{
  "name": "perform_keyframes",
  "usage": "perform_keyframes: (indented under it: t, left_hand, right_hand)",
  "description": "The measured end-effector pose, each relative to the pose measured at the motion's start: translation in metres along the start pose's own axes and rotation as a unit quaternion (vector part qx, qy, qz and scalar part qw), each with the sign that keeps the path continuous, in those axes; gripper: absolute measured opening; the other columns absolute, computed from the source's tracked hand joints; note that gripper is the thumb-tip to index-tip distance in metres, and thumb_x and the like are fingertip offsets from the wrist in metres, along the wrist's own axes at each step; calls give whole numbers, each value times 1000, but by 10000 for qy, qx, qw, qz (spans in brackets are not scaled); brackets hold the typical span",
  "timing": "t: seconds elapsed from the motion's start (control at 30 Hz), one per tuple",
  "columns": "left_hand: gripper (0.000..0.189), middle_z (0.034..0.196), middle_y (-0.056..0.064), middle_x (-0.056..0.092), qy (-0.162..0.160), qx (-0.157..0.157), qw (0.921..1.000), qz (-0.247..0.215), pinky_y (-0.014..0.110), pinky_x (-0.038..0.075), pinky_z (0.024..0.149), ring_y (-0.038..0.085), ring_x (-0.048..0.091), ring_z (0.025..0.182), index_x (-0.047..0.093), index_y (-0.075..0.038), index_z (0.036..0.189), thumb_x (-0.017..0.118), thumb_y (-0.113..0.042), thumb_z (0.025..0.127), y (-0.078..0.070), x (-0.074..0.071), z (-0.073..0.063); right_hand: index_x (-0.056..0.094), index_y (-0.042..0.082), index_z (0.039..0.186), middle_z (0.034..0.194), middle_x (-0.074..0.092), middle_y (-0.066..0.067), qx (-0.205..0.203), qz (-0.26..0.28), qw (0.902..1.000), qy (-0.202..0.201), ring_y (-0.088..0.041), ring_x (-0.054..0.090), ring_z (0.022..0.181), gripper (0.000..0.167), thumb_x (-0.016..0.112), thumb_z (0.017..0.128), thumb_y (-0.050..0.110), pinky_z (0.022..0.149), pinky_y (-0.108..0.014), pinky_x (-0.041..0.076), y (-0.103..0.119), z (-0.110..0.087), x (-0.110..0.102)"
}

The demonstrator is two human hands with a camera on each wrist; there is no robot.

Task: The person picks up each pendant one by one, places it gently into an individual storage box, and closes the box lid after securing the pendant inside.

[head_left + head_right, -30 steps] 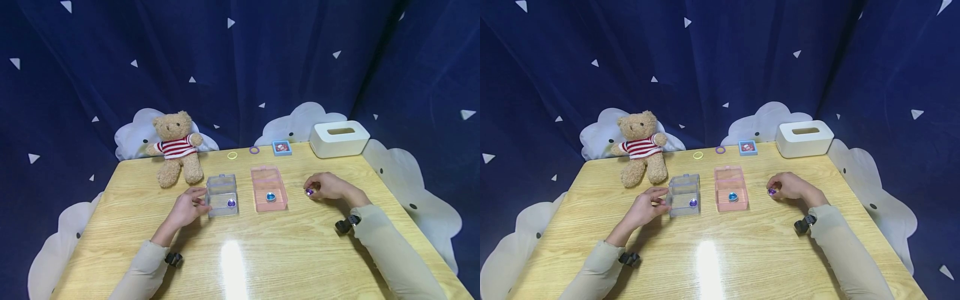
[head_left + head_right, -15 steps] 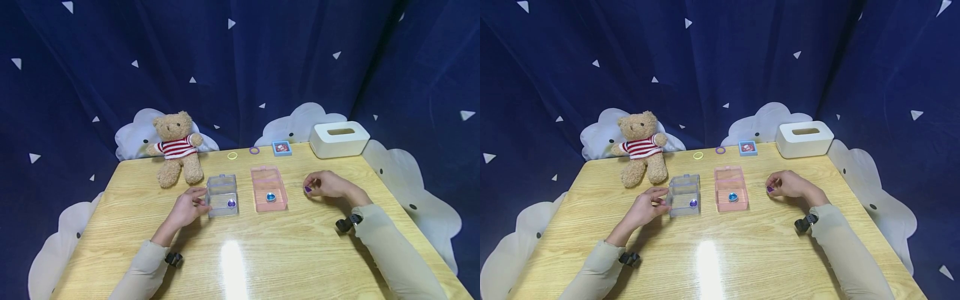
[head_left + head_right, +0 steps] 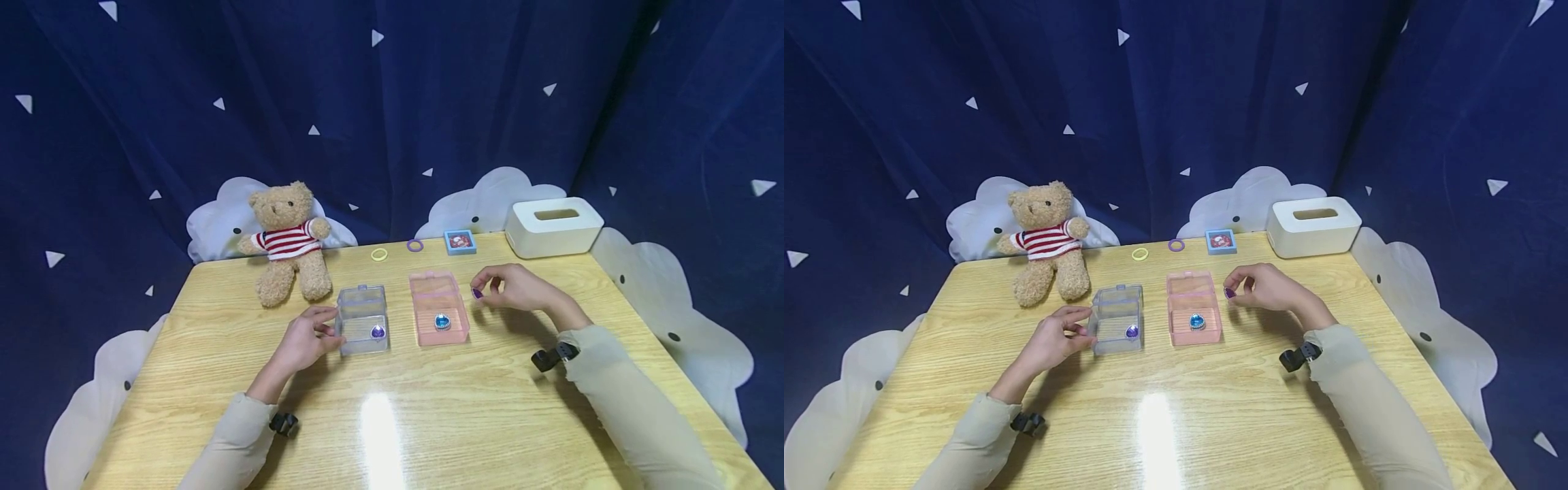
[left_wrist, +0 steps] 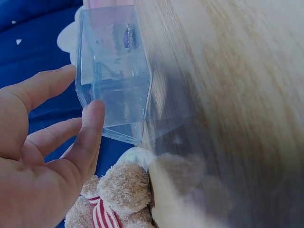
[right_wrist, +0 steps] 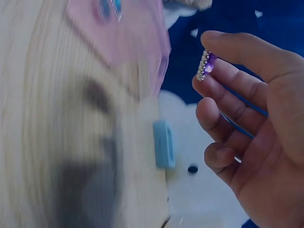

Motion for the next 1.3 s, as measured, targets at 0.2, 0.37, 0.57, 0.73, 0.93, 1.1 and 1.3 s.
perform_keyframes:
  t: [0.2,0.37,0.57,0.73,0.93,1.1,1.3]
  left_hand:
    - [65,141,14,54,8,-40,10000,-18,18,56,71,22,67,98,52,4,141,80,-10,84,-1,0,-1]
    - [65,140,14,54,-19,-42,10000,-5,17,56,71,23,67,98,52,4,141,80,-10,84,-2,0,-1]
    - [65,140,15,54,-28,-45,10000,-53,17,56,71,25,67,98,53,5,140,80,-9,83,-2,0,-1]
    - [65,140,15,54,-18,-41,10000,-41,17,56,70,25,67,98,53,5,140,80,-9,83,-3,0,-1]
    - [65,140,15,54,-28,-13,10000,-58,16,56,71,26,68,98,53,6,139,80,-8,82,-3,0,-1]
    - [65,140,15,54,-37,12,10000,-54,16,56,71,26,68,97,53,6,139,80,-8,82,-3,0,-1]
    - [65,141,14,54,-23,-9,10000,-30,17,56,72,24,68,97,53,5,139,80,-9,83,-1,-1,0]
  right_hand:
    - [72,19,103,99,72,6,-336,193,9992,49,-19,64,82,24,80,81,16,77,-42,55,29,17,11]
    - [72,20,101,98,72,7,-543,217,9980,229,-24,66,86,19,74,83,15,77,-38,56,55,31,23]
    - [73,20,101,95,72,8,-671,114,9971,341,-12,61,77,19,75,81,19,66,-22,51,85,48,38]
    - [73,20,101,90,71,9,-796,-75,9959,433,-8,58,70,20,78,82,22,62,-20,48,106,64,53]
    - [73,20,103,96,72,7,-904,-433,9934,564,-6,59,69,22,79,82,23,65,-20,49,124,79,75]
    - [73,21,105,97,71,9,-821,-550,9924,737,-3,57,70,24,80,83,25,65,-19,49,131,87,93]
    - [73,20,106,98,73,9,-847,-689,9906,819,-8,64,77,26,81,82,25,73,-23,52,137,98,111]
Point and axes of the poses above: each hand's wrist, its own z-axis towards the middle knuckle, its own x-axis out of the palm, y = z × x, the point moved 2 cm from there along z, towards the middle knuckle
